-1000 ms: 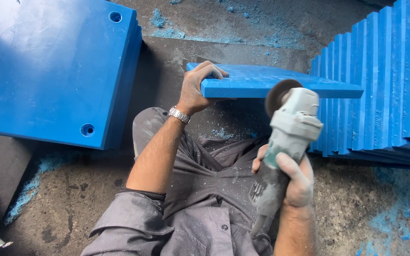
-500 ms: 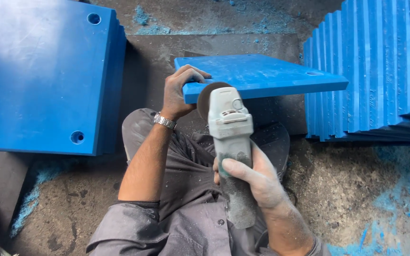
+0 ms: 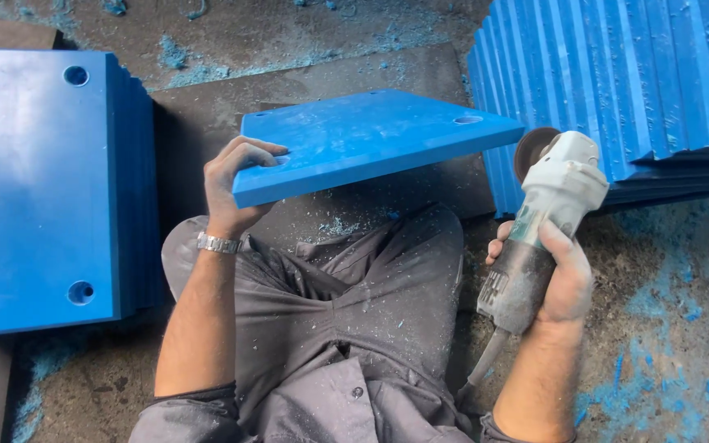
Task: Grinding the edges of blue plastic blocks using a handheld angle grinder.
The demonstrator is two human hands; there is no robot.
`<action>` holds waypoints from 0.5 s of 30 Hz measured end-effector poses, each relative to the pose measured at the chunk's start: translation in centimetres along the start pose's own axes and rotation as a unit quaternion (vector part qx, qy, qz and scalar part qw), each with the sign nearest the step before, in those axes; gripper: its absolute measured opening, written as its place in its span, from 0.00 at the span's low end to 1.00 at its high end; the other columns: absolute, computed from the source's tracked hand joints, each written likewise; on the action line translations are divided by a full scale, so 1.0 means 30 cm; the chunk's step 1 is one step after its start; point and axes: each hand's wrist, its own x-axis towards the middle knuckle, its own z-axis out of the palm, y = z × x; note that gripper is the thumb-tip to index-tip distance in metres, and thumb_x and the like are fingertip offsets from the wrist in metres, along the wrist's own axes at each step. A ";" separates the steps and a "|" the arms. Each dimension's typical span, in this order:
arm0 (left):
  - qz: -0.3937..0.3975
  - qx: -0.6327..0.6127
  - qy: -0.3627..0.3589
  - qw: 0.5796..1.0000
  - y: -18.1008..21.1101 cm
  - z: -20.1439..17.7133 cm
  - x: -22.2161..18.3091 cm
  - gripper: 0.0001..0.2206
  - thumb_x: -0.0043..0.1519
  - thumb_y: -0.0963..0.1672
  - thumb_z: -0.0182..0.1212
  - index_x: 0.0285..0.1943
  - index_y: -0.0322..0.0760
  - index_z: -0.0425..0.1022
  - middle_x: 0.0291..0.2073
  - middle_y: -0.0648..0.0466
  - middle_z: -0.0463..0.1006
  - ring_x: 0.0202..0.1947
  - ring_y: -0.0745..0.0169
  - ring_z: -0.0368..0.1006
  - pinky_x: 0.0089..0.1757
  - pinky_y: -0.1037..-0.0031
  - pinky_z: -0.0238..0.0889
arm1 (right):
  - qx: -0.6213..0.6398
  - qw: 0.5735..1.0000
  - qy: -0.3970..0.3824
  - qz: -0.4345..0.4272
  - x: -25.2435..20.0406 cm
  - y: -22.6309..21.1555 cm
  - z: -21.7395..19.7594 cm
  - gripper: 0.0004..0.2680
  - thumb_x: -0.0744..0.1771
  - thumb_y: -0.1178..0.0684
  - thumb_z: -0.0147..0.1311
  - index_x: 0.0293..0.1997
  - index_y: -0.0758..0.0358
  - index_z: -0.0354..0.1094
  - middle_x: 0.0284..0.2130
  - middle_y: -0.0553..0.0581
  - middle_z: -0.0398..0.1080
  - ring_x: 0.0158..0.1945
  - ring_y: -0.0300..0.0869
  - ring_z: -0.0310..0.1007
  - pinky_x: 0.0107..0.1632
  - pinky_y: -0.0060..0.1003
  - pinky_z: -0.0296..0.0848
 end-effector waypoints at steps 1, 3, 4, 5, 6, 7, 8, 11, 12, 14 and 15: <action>0.004 -0.002 -0.002 1.000 0.005 0.000 0.010 0.11 0.52 0.41 0.73 0.38 0.37 0.75 0.47 0.50 0.84 0.47 0.59 0.82 0.48 0.70 0.73 | 0.001 1.000 0.003 -0.004 -0.007 0.006 0.004 0.18 0.68 0.47 0.52 0.57 0.74 0.62 0.40 0.64 0.72 0.38 0.49 0.75 0.42 0.44 0.76; 0.000 0.010 0.003 1.000 0.016 -0.003 0.025 0.12 0.52 0.41 0.74 0.38 0.36 0.74 0.46 0.49 0.83 0.46 0.58 0.82 0.48 0.71 0.73 | -0.012 0.999 -0.046 -0.006 -0.024 0.021 0.012 0.18 0.67 0.48 0.53 0.55 0.77 0.62 0.38 0.66 0.72 0.36 0.50 0.75 0.41 0.45 0.76; 0.001 0.008 0.000 1.000 0.015 -0.003 0.024 0.12 0.52 0.41 0.74 0.38 0.36 0.74 0.46 0.49 0.83 0.46 0.58 0.82 0.48 0.71 0.73 | -0.011 0.999 -0.042 -0.008 -0.033 0.025 0.039 0.18 0.67 0.48 0.53 0.55 0.77 0.62 0.38 0.66 0.72 0.36 0.50 0.75 0.41 0.45 0.76; 0.001 0.011 0.001 1.000 0.013 -0.002 0.025 0.12 0.52 0.41 0.75 0.38 0.35 0.74 0.45 0.48 0.83 0.46 0.57 0.82 0.48 0.71 0.73 | -0.029 0.997 -0.073 0.000 -0.043 0.033 0.064 0.18 0.66 0.48 0.54 0.54 0.77 0.63 0.37 0.67 0.72 0.36 0.50 0.76 0.40 0.45 0.77; 0.000 0.015 0.001 1.000 0.011 -0.002 0.025 0.13 0.51 0.41 0.76 0.38 0.35 0.74 0.45 0.47 0.83 0.46 0.57 0.81 0.49 0.70 0.72 | -0.046 0.993 -0.104 0.007 -0.052 0.040 0.090 0.18 0.65 0.49 0.56 0.53 0.78 0.63 0.36 0.67 0.72 0.35 0.51 0.76 0.39 0.45 0.77; 0.003 0.013 -0.002 1.000 0.010 -0.004 0.029 0.13 0.51 0.41 0.76 0.38 0.35 0.74 0.45 0.47 0.83 0.46 0.57 0.81 0.49 0.70 0.72 | -0.044 0.994 -0.101 0.004 -0.048 0.035 0.112 0.18 0.65 0.49 0.56 0.53 0.78 0.63 0.36 0.67 0.72 0.35 0.51 0.76 0.39 0.45 0.77; 0.005 0.016 0.000 1.000 0.008 -0.006 0.032 0.13 0.52 0.42 0.76 0.38 0.34 0.74 0.45 0.47 0.83 0.47 0.56 0.81 0.50 0.70 0.72 | -0.059 0.990 -0.127 0.015 -0.043 0.030 0.135 0.18 0.64 0.49 0.56 0.52 0.77 0.63 0.36 0.67 0.73 0.35 0.50 0.76 0.39 0.45 0.77; 0.005 0.024 -0.001 1.000 0.018 -0.002 0.034 0.15 0.52 0.42 0.78 0.39 0.34 0.74 0.45 0.46 0.83 0.48 0.56 0.81 0.50 0.70 0.72 | -0.074 0.985 -0.154 0.030 -0.024 0.011 0.150 0.18 0.64 0.50 0.57 0.51 0.76 0.63 0.35 0.66 0.73 0.35 0.49 0.77 0.39 0.44 0.78; 0.003 0.032 0.002 0.999 0.023 -0.002 0.037 0.15 0.52 0.43 0.79 0.39 0.34 0.74 0.45 0.46 0.83 0.48 0.56 0.81 0.50 0.70 0.73 | -0.076 0.983 -0.161 0.036 -0.014 0.002 0.150 0.17 0.64 0.50 0.57 0.51 0.75 0.63 0.35 0.66 0.73 0.35 0.49 0.77 0.39 0.44 0.78; 0.001 0.037 0.001 0.999 0.020 0.000 0.030 0.16 0.52 0.43 0.80 0.39 0.34 0.74 0.45 0.46 0.83 0.48 0.56 0.81 0.50 0.70 0.73 | -0.058 0.989 -0.132 0.042 0.002 -0.014 0.122 0.17 0.64 0.50 0.57 0.51 0.75 0.63 0.35 0.66 0.73 0.34 0.49 0.77 0.38 0.44 0.78; -0.004 0.043 0.004 0.999 0.017 -0.001 0.026 0.16 0.52 0.43 0.80 0.39 0.34 0.74 0.45 0.46 0.83 0.49 0.57 0.81 0.50 0.70 0.73 | -0.043 0.992 -0.106 0.050 0.011 -0.021 0.109 0.17 0.64 0.50 0.56 0.51 0.75 0.63 0.35 0.66 0.73 0.34 0.50 0.76 0.37 0.45 0.78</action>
